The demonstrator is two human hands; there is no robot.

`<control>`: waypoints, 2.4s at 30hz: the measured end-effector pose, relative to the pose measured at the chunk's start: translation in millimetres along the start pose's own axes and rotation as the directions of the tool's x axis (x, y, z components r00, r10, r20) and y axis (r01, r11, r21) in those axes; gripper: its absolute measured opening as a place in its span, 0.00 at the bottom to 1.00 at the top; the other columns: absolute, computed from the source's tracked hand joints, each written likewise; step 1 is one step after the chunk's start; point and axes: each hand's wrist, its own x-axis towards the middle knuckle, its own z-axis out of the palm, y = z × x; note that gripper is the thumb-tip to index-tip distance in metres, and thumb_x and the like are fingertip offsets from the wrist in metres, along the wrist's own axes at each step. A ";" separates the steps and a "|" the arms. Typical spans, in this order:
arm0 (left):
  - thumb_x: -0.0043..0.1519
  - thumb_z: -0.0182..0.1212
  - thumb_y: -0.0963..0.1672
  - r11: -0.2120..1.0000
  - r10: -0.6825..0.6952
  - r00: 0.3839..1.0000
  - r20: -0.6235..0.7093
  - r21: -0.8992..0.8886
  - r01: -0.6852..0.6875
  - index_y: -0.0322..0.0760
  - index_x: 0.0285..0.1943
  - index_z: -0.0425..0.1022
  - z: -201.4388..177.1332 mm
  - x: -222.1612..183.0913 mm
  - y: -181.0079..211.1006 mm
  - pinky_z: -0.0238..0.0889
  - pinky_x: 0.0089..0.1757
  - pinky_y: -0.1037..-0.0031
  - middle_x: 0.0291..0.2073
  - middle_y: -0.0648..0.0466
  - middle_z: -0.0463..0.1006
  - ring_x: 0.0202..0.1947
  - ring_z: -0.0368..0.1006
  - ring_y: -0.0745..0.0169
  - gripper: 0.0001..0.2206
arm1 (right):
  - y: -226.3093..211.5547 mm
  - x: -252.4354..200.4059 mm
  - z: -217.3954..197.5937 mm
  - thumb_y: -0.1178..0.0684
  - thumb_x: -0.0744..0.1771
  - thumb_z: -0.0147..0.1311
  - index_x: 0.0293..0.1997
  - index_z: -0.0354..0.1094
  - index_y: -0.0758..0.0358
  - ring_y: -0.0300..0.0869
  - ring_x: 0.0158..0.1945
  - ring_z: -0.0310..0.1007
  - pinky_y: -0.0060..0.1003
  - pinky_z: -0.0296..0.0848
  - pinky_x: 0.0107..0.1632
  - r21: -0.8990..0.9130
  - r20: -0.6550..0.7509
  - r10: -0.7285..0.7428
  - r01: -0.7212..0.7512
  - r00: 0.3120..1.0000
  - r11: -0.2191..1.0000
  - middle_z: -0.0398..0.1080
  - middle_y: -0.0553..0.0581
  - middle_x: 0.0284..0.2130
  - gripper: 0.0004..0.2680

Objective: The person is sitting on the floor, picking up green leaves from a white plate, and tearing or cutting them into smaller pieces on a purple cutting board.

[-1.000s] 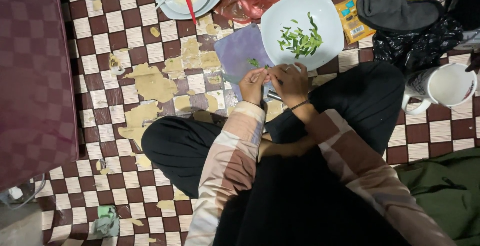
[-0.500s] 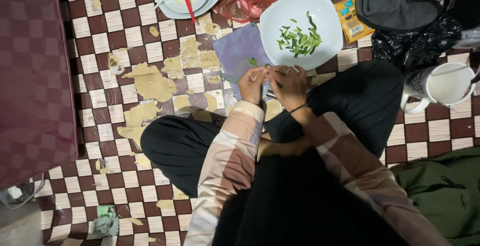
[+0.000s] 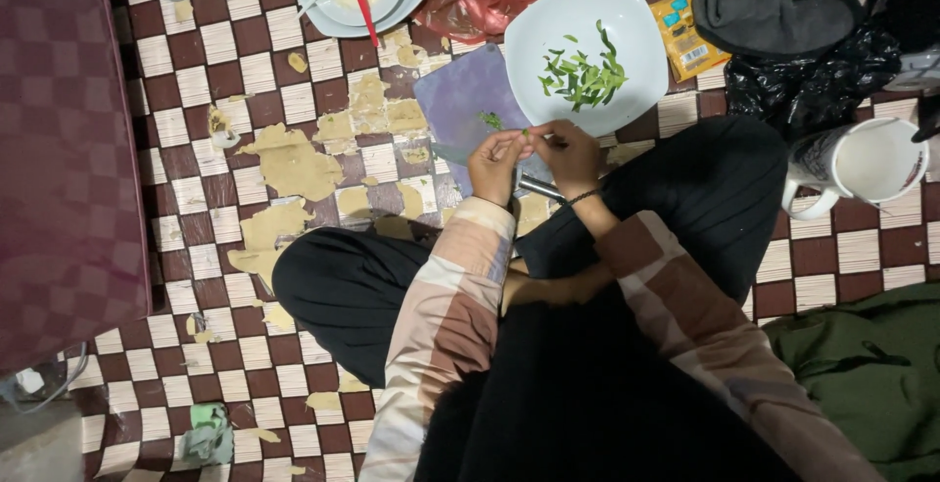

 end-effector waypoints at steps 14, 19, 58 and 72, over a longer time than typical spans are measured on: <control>0.63 0.68 0.39 0.999 -0.012 0.997 -0.081 0.037 0.015 0.26 0.47 0.79 -6.7 8.2 -8.1 0.81 0.38 0.73 0.33 0.43 0.82 0.32 0.82 0.61 0.08 | 66.1 122.5 -43.2 0.47 0.66 0.64 0.39 0.72 0.41 0.43 0.42 0.74 0.44 0.78 0.45 -0.576 0.082 -0.180 0.194 0.980 0.794 0.70 0.41 0.34 0.04; 0.62 0.68 0.39 0.999 -0.030 0.995 -0.095 0.024 0.032 0.27 0.47 0.79 -9.3 6.5 -8.3 0.81 0.39 0.73 0.33 0.43 0.82 0.32 0.81 0.60 0.08 | 66.4 122.1 -26.1 0.43 0.61 0.72 0.34 0.64 0.44 0.42 0.42 0.71 0.46 0.75 0.46 -0.734 0.113 -0.208 0.223 0.972 0.642 0.63 0.42 0.33 0.13; 0.63 0.68 0.39 0.999 0.054 0.996 -0.077 0.014 -0.053 0.28 0.46 0.79 -5.8 4.9 -6.3 0.80 0.39 0.74 0.33 0.44 0.82 0.33 0.82 0.62 0.07 | 31.4 42.9 1.2 0.44 0.63 0.66 0.41 0.78 0.39 0.36 0.42 0.77 0.34 0.75 0.46 -0.103 0.344 0.178 -0.151 0.922 0.983 0.77 0.41 0.34 0.06; 0.63 0.67 0.38 0.997 -0.037 0.997 0.072 -0.064 0.042 0.26 0.49 0.79 -9.0 6.5 5.9 0.81 0.41 0.73 0.36 0.42 0.83 0.35 0.82 0.58 0.08 | 22.3 55.3 -22.4 0.53 0.62 0.69 0.41 0.79 0.54 0.36 0.34 0.74 0.32 0.75 0.37 0.092 0.478 0.061 -0.119 0.876 0.989 0.75 0.50 0.29 0.07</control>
